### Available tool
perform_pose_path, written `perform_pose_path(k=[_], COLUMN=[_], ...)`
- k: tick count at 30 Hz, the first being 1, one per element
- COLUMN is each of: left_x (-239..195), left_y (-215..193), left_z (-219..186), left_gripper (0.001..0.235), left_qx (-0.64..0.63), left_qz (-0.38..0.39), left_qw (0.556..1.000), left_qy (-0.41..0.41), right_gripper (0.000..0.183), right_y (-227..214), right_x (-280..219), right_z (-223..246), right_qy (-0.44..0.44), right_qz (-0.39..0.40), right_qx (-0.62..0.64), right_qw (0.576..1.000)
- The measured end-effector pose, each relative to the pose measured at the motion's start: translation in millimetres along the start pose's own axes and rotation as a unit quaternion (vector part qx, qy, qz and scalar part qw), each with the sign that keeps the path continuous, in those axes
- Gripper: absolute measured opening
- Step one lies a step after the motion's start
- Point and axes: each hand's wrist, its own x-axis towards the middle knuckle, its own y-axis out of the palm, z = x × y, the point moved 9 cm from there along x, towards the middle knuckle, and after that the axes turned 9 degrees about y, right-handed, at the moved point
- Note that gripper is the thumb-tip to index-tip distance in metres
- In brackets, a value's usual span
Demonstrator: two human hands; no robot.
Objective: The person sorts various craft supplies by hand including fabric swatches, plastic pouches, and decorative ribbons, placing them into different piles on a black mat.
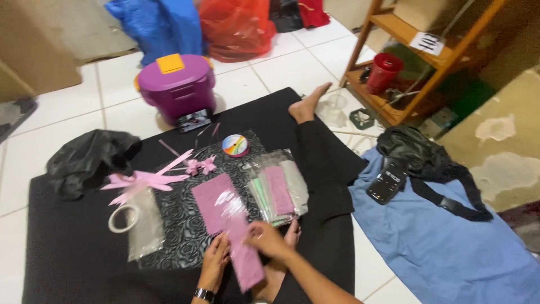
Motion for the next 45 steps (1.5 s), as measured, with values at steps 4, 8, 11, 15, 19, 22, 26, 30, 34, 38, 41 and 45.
perform_pose_path(k=[4, 8, 11, 15, 19, 22, 26, 30, 34, 38, 41, 45], left_x=[-1.2, 7.4, -4.7, -10.5, -21.7, -16.7, -20.3, -29.4, -27.6, 17.9, 5.8, -21.2], left_y=[-3.1, -27.6, -16.7, 6.0, 25.1, 25.7, 22.5, 33.6, 34.1, 0.7, 11.4, 43.3], left_z=[-11.3, 2.7, -16.4, -9.2, 3.3, 19.8, 14.3, -12.9, -18.7, 49.4, 27.5, -28.3], left_gripper=[0.034, 0.030, 0.033, 0.033, 0.045, 0.022, 0.029, 0.028, 0.025, 0.036, 0.030, 0.020], left_qx=[0.014, -0.038, -0.036, 0.042, -0.001, -0.080, -0.042, 0.065, 0.108, 0.144, 0.133, 0.161], left_qz=[-0.043, -0.100, -0.099, 0.006, 0.065, 0.134, 0.098, 0.108, 0.101, 0.106, 0.104, 0.134], left_qw=[0.998, 0.992, 0.993, 0.999, 0.997, 0.985, 0.990, 0.991, 0.989, 0.984, 0.986, 0.978], left_qy=[0.045, 0.071, 0.061, 0.024, -0.050, -0.073, -0.098, -0.041, -0.017, -0.016, -0.007, 0.020], right_gripper=[0.029, 0.013, 0.017, 0.045, 0.020, 0.014, 0.014, 0.019, 0.025, 0.020, 0.020, 0.016], right_y=[32.5, 30.4, 16.8, -9.0, -31.5, -46.2, -45.8, -44.7, -49.9, -57.5, -56.4, -53.6], right_x=[20.0, 18.2, 22.8, 28.2, 31.9, 33.0, 34.3, 34.1, 43.9, 44.0, 42.5, 37.4], right_z=[-19.0, -10.4, -6.7, -5.7, -2.4, 0.6, -4.1, -1.8, -8.6, -8.5, -3.8, 10.7], right_qy=[-0.097, -0.032, -0.009, -0.020, -0.072, -0.083, -0.033, 0.000, -0.036, -0.035, -0.044, -0.069], right_qz=[0.079, 0.113, 0.075, 0.015, -0.025, -0.056, -0.029, -0.009, 0.006, 0.012, 0.055, 0.097], right_qx=[0.034, 0.024, 0.050, 0.155, 0.154, 0.168, 0.167, 0.133, 0.129, 0.174, 0.184, 0.071], right_qw=[0.992, 0.993, 0.996, 0.988, 0.985, 0.981, 0.985, 0.991, 0.991, 0.984, 0.980, 0.990])
